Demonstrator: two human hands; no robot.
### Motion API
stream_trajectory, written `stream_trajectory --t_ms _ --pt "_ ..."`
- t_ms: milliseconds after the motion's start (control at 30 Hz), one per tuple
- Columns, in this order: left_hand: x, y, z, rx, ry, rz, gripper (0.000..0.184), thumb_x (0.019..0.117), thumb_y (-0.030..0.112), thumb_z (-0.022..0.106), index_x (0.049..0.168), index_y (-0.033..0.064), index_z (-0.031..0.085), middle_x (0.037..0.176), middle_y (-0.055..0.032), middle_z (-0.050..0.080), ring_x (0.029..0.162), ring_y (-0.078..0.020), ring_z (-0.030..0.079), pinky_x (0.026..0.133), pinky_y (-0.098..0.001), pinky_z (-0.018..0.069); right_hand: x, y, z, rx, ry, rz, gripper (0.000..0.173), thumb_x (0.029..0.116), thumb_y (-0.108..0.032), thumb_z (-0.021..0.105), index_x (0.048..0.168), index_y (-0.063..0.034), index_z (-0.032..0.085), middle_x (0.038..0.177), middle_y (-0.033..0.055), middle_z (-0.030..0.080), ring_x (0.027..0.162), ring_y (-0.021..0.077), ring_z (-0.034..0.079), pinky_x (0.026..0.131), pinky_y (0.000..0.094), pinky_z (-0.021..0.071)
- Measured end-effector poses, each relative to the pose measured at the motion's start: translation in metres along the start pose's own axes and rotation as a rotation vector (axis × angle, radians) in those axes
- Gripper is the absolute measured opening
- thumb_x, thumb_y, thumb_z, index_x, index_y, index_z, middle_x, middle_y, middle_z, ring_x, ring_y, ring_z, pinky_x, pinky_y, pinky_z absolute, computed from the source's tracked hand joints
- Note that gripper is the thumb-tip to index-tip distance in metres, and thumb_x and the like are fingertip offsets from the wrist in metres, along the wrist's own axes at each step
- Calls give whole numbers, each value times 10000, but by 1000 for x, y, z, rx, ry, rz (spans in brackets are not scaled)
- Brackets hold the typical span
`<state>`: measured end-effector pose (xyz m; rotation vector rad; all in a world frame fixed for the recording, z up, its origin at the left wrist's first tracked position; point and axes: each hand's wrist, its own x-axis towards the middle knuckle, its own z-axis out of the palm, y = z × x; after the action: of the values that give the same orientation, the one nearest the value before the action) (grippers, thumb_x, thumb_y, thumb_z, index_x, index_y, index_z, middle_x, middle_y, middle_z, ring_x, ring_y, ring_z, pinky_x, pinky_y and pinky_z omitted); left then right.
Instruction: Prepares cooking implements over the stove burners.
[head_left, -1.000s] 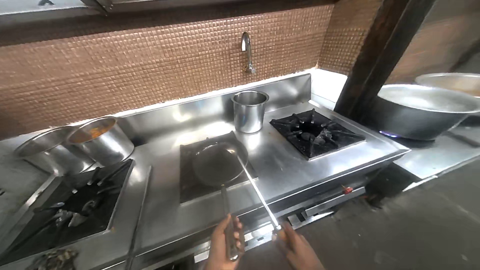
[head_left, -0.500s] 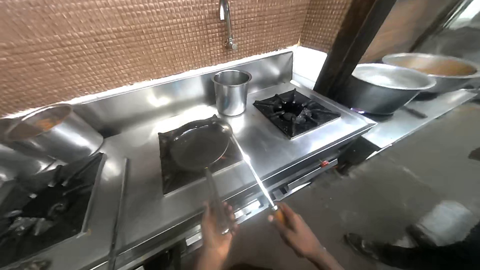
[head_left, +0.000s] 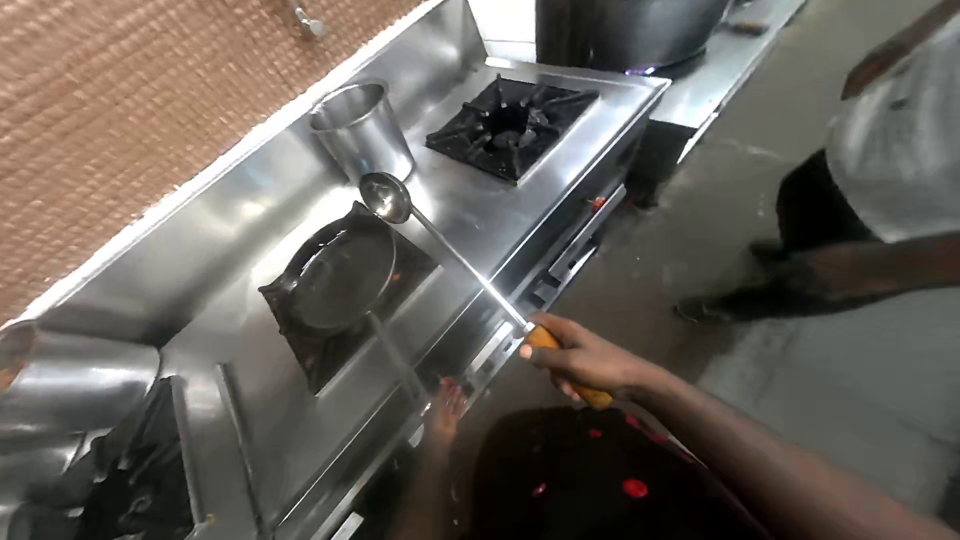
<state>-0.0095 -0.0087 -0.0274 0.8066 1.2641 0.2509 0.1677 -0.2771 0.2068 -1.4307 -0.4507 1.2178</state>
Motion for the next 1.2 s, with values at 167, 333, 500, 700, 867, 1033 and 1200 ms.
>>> stream_trajectory --t_ms 167,333,500,700,867,1033,1200 --pt "-3 8 8 143 23 23 357 1094 225 489 1359 -11 523 1234 -179 636 1025 -246 665 875 -383 567 -10 13 9 21 58 -45 333 1033 -263 620 1321 -128 520 764 83 592 470 155 550 448 299 527" --pt "-9 10 15 235 30 26 364 1099 267 477 1381 42 517 1272 -166 614 1028 -256 662 862 -394 565 -16 23 11 62 96 -59 361 1040 -271 615 1348 -130 492 769 96 586 459 168 541 430 312 522" --pt "-15 9 18 277 44 41 366 1091 319 498 1339 56 555 1241 -131 638 1034 -237 668 880 -401 566 -29 30 6 50 91 -31 391 1037 -300 622 1364 -141 477 801 105 598 489 178 564 451 319 529" --pt "-22 1 21 228 30 70 390 1092 349 444 1365 77 509 1305 -114 601 1129 -245 644 940 -435 552 -38 46 1 96 4 -51 395 1042 -302 616 1364 -125 470 836 104 630 507 164 583 457 314 537" --pt "-17 -9 21 264 20 183 281 1092 308 396 1200 92 539 965 -49 611 811 -164 641 752 -368 579 -33 64 2 213 -91 -104 395 1054 -268 598 1375 -88 454 797 104 591 496 149 557 439 296 517" --pt "-24 -11 10 301 -55 195 291 1098 288 363 1229 93 535 1017 -85 632 883 -205 634 767 -452 570 -32 74 6 309 -163 -101 370 1056 -253 590 1355 -88 448 886 123 619 505 148 553 436 290 504" --pt "-25 -3 10 164 -189 166 461 1089 492 302 1104 120 575 882 -50 642 779 -159 640 683 -387 572 -35 69 5 284 -184 -83 373 1055 -268 593 1352 -97 446 852 118 612 505 160 559 439 308 512"
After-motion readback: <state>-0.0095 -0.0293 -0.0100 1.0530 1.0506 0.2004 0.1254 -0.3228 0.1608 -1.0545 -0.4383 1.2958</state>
